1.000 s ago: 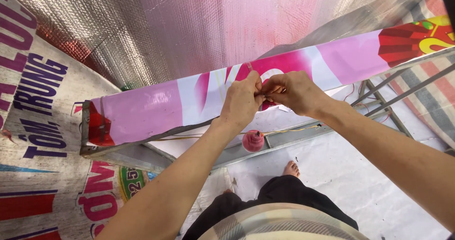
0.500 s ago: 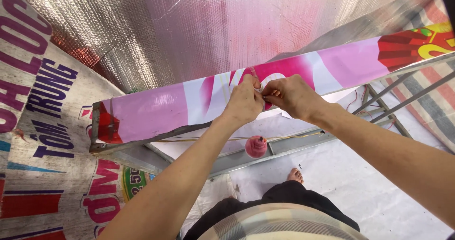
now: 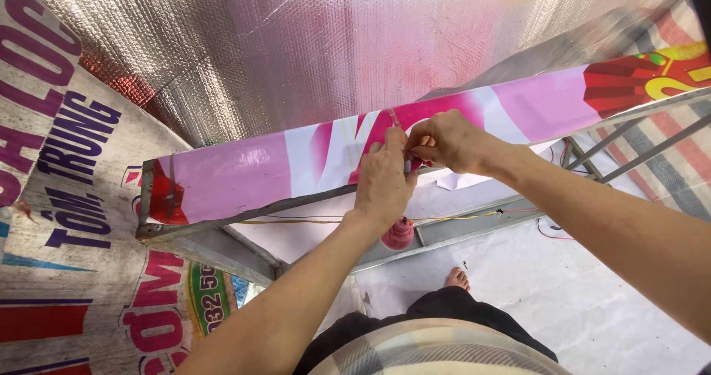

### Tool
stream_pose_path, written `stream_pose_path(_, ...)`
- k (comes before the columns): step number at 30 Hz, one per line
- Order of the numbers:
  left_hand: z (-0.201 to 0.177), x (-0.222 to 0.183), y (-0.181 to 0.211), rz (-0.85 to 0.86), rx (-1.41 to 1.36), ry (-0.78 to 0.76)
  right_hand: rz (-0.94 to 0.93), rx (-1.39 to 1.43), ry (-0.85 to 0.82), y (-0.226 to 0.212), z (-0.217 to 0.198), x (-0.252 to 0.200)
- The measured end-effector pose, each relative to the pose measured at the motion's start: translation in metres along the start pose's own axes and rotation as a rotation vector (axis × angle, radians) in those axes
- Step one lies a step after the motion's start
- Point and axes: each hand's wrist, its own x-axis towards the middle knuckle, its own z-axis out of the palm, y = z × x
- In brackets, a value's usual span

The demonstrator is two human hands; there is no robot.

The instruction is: Applying a printed vinyl wrap to a metal frame by smoothing and folding the edges with hands.

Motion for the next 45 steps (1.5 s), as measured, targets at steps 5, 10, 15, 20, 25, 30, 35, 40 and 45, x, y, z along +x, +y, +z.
stream_pose_path(5, 0.004, 0.007, -0.016, 0.057, -0.102, 0.028, 0.008, 0.036, -0.046, 0.015, -0.001, 0.014)
stream_pose_path(10, -0.002, 0.021, -0.018, -0.035, -0.131, -0.088, 0.05, 0.161, -0.04, 0.017, -0.001, 0.01)
stream_pose_path(15, 0.004, 0.045, -0.033, -0.174, -0.161, -0.168, 0.16, 0.436, 0.022, 0.027, 0.007, 0.005)
stream_pose_path(20, -0.01, 0.041, -0.023, -0.099, -0.15, -0.172, 0.204, 0.644, 0.062, 0.018, 0.005, -0.007)
stream_pose_path(25, -0.015, 0.019, -0.011, 0.025, -0.172, -0.134, 0.197, 0.643, 0.089, 0.019, 0.009, -0.013)
stream_pose_path(30, 0.007, -0.007, -0.018, 0.311, 0.068, 0.056, 0.164, 0.585, 0.16, 0.013, 0.011, -0.028)
stream_pose_path(35, 0.019, -0.014, -0.024, 0.377, 0.174, 0.142, 0.184, 0.611, 0.208, 0.01, 0.021, -0.045)
stream_pose_path(40, 0.023, -0.015, -0.023, 0.379, 0.193, 0.175, 0.227, 0.699, 0.257, -0.012, 0.024, -0.063)
stream_pose_path(45, 0.022, -0.007, -0.025, 0.297, 0.05, 0.096, 0.092, 0.601, 0.292, -0.005, 0.023, -0.06)
